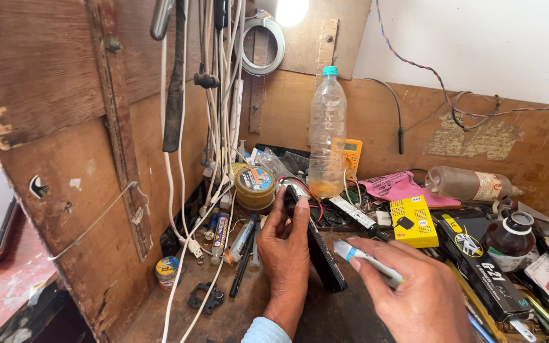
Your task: The person applies adhesive from a small tube along the edges of a black smartphone held in the left hand. The person rotates the phone to reach different sides and continues applying the adhesive along the perimeter.
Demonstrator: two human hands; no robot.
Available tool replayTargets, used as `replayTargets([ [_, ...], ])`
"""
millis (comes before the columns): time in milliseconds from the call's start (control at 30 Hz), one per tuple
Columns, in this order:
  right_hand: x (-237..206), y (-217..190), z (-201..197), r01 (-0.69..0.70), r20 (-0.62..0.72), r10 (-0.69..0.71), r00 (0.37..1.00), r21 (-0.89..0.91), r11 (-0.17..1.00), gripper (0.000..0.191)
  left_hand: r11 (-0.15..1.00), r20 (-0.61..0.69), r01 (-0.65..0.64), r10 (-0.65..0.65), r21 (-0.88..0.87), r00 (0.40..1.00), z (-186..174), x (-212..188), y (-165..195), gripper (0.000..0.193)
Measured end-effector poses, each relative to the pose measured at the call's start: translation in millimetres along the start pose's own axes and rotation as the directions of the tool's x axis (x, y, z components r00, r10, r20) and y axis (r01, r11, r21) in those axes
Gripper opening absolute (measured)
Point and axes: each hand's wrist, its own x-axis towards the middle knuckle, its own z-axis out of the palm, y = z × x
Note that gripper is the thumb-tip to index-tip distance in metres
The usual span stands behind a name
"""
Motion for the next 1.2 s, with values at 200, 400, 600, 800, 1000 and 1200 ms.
replayTargets([
  [200,3,-20,3,0.058,0.002,-0.059,0.998,-0.067,0.996,0.029,0.999,-0.017,-0.023,0.024,0.027,1.0,0,-2,6,0.055],
  [400,0,-28,7,0.037,0.024,-0.034,0.999,-0.148,0.988,0.029,0.987,-0.06,0.03,-0.021,0.157,0.998,0,-3,7,0.055],
  [600,-4,-31,12,0.082,0.031,-0.076,0.997,-0.344,0.936,0.029,0.958,-0.092,0.059,-0.035,0.281,0.995,-1,-3,5,0.057],
  [800,-2,-30,16,0.068,0.035,-0.06,0.998,-0.312,0.948,0.027,0.988,-0.063,-0.017,0.027,0.15,0.998,-3,-2,3,0.059],
  [1000,14,-14,12,-0.184,0.16,0.195,0.968,-0.083,0.979,0.027,0.991,-0.01,0.001,0.0,0.136,1.0,-4,-1,4,0.061],
  [1200,20,-6,8,-0.19,0.194,0.176,0.965,0.059,0.98,0.028,0.997,0.096,0.067,-0.071,0.045,0.993,-4,-3,8,0.063],
])
